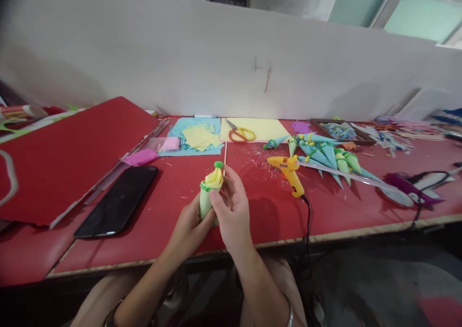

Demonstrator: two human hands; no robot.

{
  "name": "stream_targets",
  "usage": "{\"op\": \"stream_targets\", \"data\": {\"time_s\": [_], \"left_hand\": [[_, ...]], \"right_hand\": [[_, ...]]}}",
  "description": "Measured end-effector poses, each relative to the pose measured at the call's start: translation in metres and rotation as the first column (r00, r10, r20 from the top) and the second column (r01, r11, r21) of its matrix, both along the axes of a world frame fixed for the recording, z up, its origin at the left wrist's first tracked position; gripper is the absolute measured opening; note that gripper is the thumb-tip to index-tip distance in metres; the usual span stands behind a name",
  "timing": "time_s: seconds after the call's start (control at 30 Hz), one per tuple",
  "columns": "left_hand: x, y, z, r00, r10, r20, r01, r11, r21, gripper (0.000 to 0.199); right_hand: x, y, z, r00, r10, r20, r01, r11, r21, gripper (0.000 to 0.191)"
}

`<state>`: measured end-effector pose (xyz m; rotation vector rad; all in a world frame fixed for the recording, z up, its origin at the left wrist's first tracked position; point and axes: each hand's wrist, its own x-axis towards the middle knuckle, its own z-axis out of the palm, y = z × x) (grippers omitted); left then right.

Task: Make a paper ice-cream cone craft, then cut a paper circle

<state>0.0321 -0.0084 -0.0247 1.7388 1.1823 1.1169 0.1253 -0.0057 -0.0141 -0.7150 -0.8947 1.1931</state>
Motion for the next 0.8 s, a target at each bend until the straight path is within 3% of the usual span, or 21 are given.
{"op": "stream_targets", "data": {"time_s": [0.1,0.2,0.27,0.33,0.43,0.57,0.67,0.8], "left_hand": [[0.000,0.000,-0.001,0.997,0.038,0.066,-0.034,0.998,-0.052,0.022],[0.000,0.001,0.000,0.982,0.119,0.145,-0.100,0.986,-0.130,0.016],[0.000,0.002,0.002,0.969,0.171,0.178,-0.139,0.974,-0.178,0.016],[0.000,0.002,0.004,0.956,0.217,0.196,-0.175,0.962,-0.210,0.016],[0.000,0.004,0.005,0.942,0.265,0.207,-0.211,0.945,-0.249,0.016],[0.000,0.005,0.001,0.943,0.258,0.209,-0.192,0.937,-0.292,0.016],[-0.001,0.005,-0.005,0.959,0.236,0.159,-0.186,0.942,-0.278,0.020],[-0.003,0.006,-0.010,0.967,0.251,0.049,-0.234,0.946,-0.225,0.022]], "right_hand": [[0.004,0.002,0.000,0.997,-0.003,0.074,0.001,1.000,0.027,0.043],[0.015,0.006,-0.002,0.974,-0.097,0.205,0.100,0.995,-0.005,0.030],[0.024,0.009,-0.003,0.916,-0.166,0.364,0.192,0.981,-0.035,0.019],[0.035,0.012,-0.003,0.816,-0.156,0.556,0.204,0.979,-0.025,0.010],[0.047,0.013,-0.002,0.637,-0.038,0.770,0.095,0.995,-0.030,0.007],[0.057,0.010,0.000,0.468,0.118,0.876,-0.061,0.993,-0.102,0.009],[0.057,0.006,0.002,0.454,0.215,0.865,-0.195,0.971,-0.139,0.008],[0.055,0.004,0.002,0.496,0.255,0.830,-0.264,0.955,-0.136,0.007]]}}
